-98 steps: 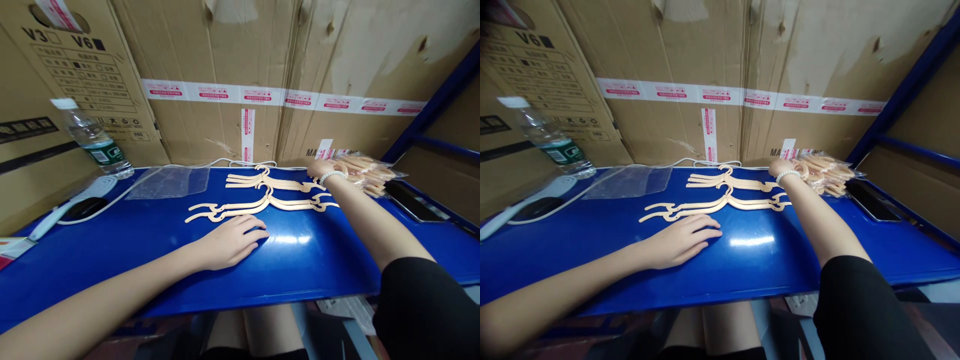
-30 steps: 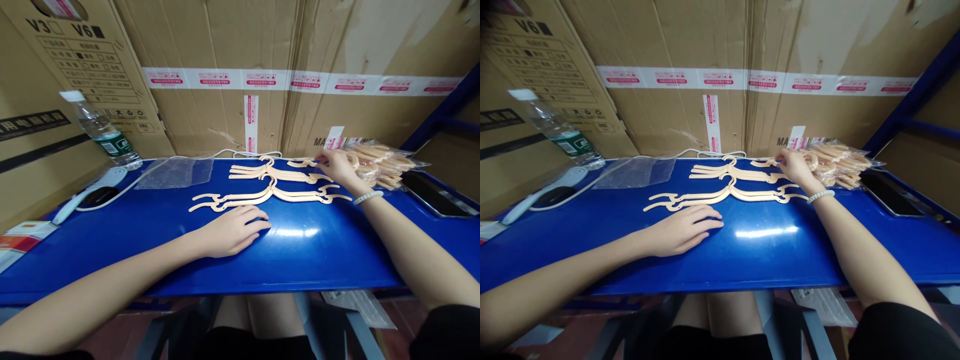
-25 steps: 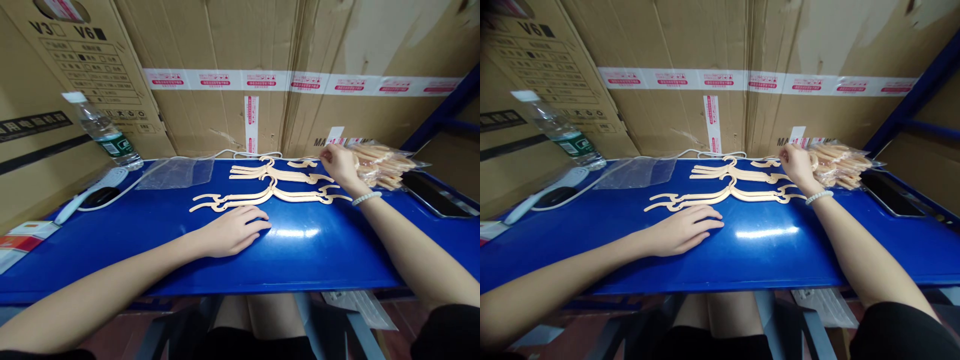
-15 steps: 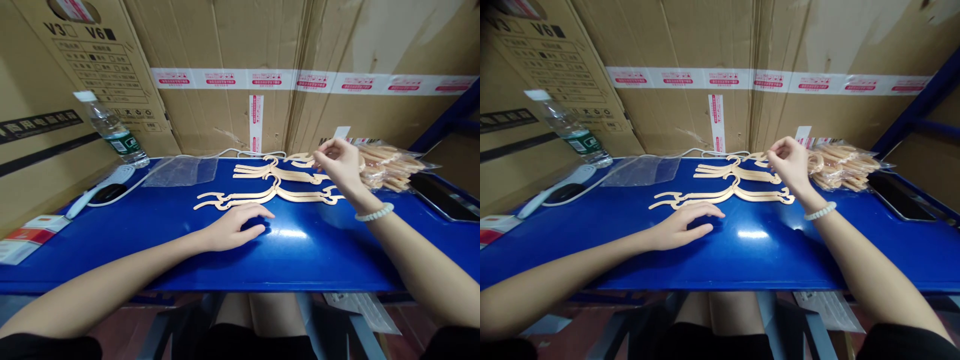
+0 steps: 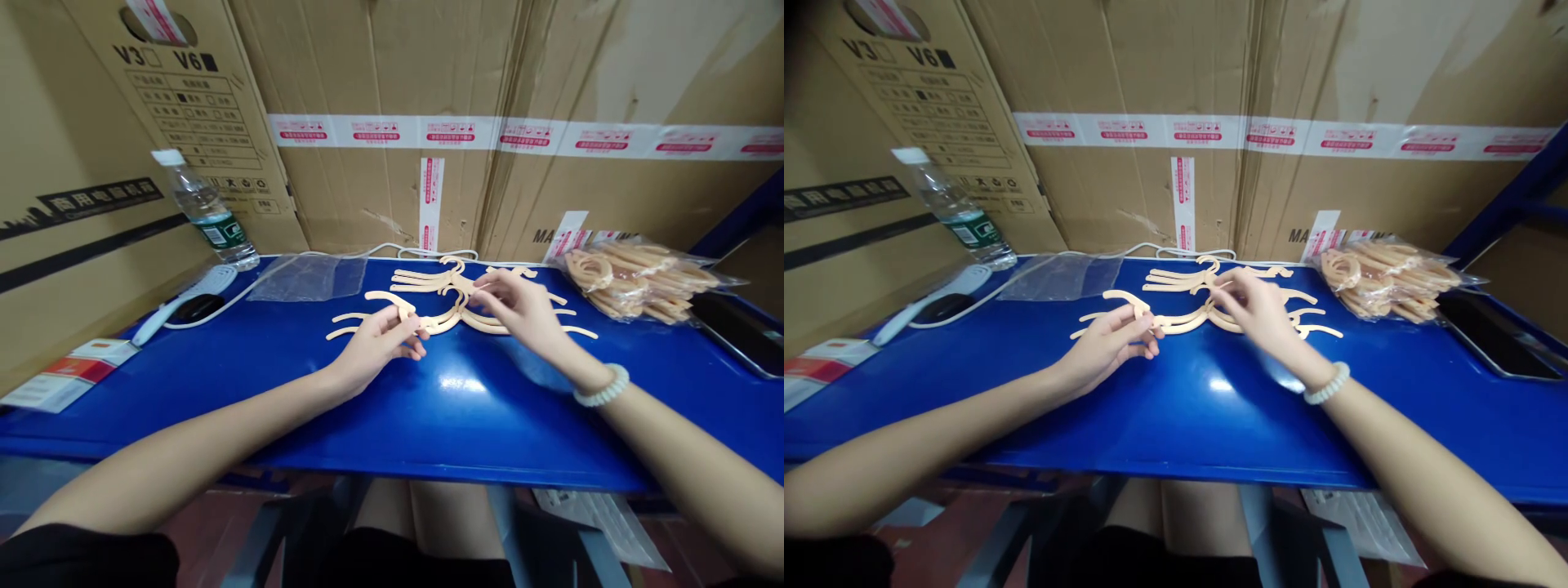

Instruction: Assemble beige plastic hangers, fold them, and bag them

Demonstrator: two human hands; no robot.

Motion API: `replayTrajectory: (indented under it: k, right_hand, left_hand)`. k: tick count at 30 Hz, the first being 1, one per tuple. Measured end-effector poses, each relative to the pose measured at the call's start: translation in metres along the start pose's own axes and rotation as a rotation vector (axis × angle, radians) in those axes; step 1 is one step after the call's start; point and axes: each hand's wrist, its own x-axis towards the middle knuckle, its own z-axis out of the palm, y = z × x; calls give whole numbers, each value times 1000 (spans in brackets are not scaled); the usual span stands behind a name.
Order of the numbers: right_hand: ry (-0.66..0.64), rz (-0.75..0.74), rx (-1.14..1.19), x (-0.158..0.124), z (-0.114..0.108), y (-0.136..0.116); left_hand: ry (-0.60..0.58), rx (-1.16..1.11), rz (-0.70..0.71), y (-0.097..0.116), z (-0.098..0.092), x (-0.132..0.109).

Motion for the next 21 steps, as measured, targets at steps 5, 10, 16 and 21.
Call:
replayTrajectory:
  k: [5,10,16,21]
  right_hand:
    - [-109,-45,-626,22,-37,71]
    - [-165,-92,-637,24,-36,89]
    - [-96,-28,-535,29,-44,69]
    - [4,-23,-378,23,-59,40]
  left_hand:
    - [153,-80,19,14,-10,10]
    - [261,-88,108,27,-31,25]
    - [267,-108,144,38,-46,33]
    - [222,-183,142,36,-51,34]
